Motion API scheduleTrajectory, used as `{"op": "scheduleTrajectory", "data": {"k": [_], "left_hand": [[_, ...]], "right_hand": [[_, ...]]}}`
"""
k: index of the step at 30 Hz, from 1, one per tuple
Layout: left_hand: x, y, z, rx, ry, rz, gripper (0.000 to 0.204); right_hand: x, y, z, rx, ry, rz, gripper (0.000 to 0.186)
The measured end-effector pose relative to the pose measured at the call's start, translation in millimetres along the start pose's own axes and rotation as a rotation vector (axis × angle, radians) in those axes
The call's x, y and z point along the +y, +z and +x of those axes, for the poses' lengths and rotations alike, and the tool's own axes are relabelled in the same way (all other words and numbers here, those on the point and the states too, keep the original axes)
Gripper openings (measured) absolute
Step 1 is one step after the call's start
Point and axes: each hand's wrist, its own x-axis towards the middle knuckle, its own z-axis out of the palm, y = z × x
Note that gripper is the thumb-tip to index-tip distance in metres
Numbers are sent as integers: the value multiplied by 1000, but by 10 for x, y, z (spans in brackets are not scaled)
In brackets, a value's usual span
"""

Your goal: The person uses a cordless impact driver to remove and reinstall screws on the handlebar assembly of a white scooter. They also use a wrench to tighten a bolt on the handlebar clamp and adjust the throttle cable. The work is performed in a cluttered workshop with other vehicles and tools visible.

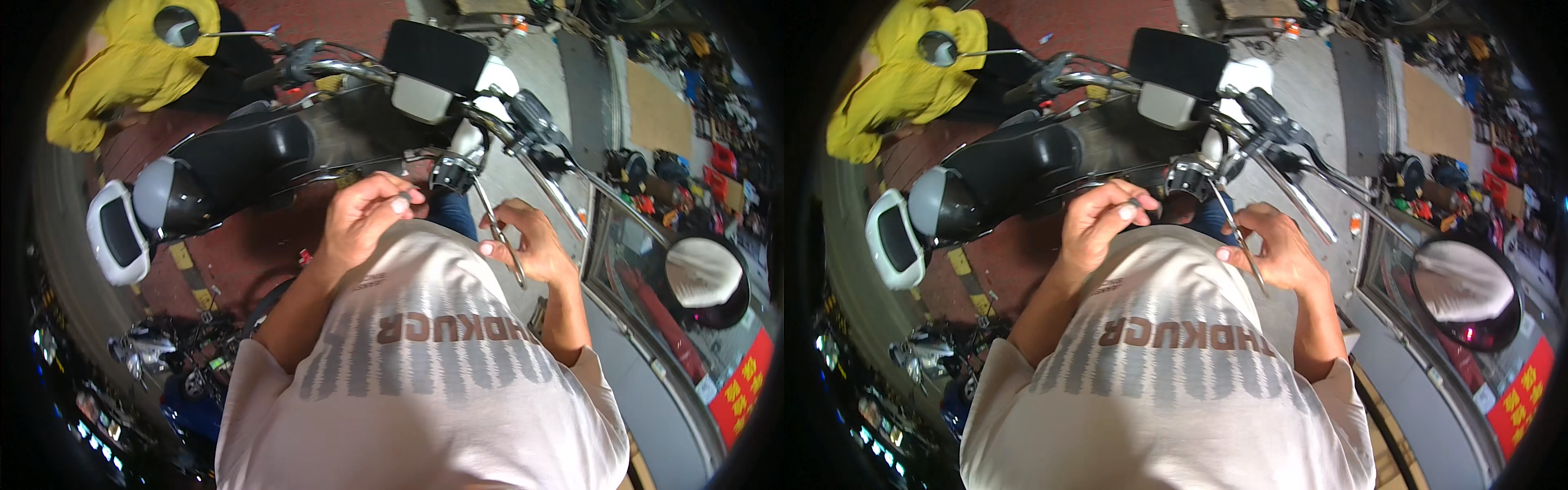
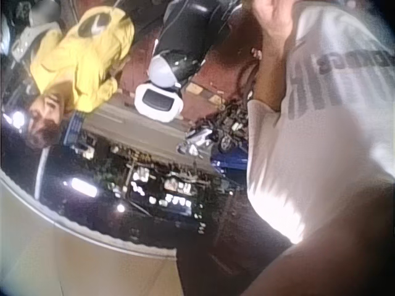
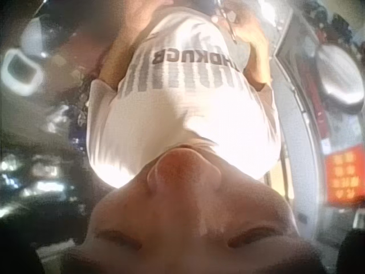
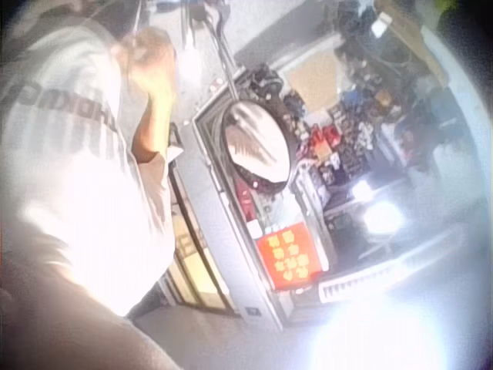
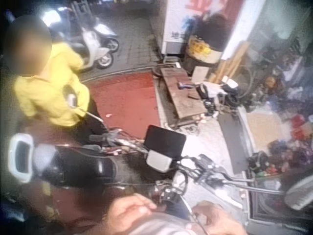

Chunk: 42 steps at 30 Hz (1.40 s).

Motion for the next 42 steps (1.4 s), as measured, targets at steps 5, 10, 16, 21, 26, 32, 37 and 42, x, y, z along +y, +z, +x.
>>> {"op": "scheduleTrajectory", "data": {"k": [5,10,16,21,26,32,37,42], "left_hand": [[-83,-119,12,-110,174,242,17],[-11,12,54,-176,311,521,11],[-16,325,172,-385,591,772,17],[-40,663,139,-456,626,825,19],[-228,1085,15,-349,452,755,16],[-1158,970,-111,218,-218,421,8],[-1040,1005,-14,660,-136,56,28],[-663,841,453,378,393,741,31]], "right_hand": [[101,142,-292,155,83,-78,37],[-35,335,-492,307,95,42,25],[-155,724,-324,717,-251,283,32],[11,665,-424,785,-422,112,28],[416,443,-861,814,-525,92,27],[1373,-139,-1573,1093,-173,-110,30],[2073,-473,-1886,1284,78,9,20],[2049,-177,-1692,827,187,408,21]]}}
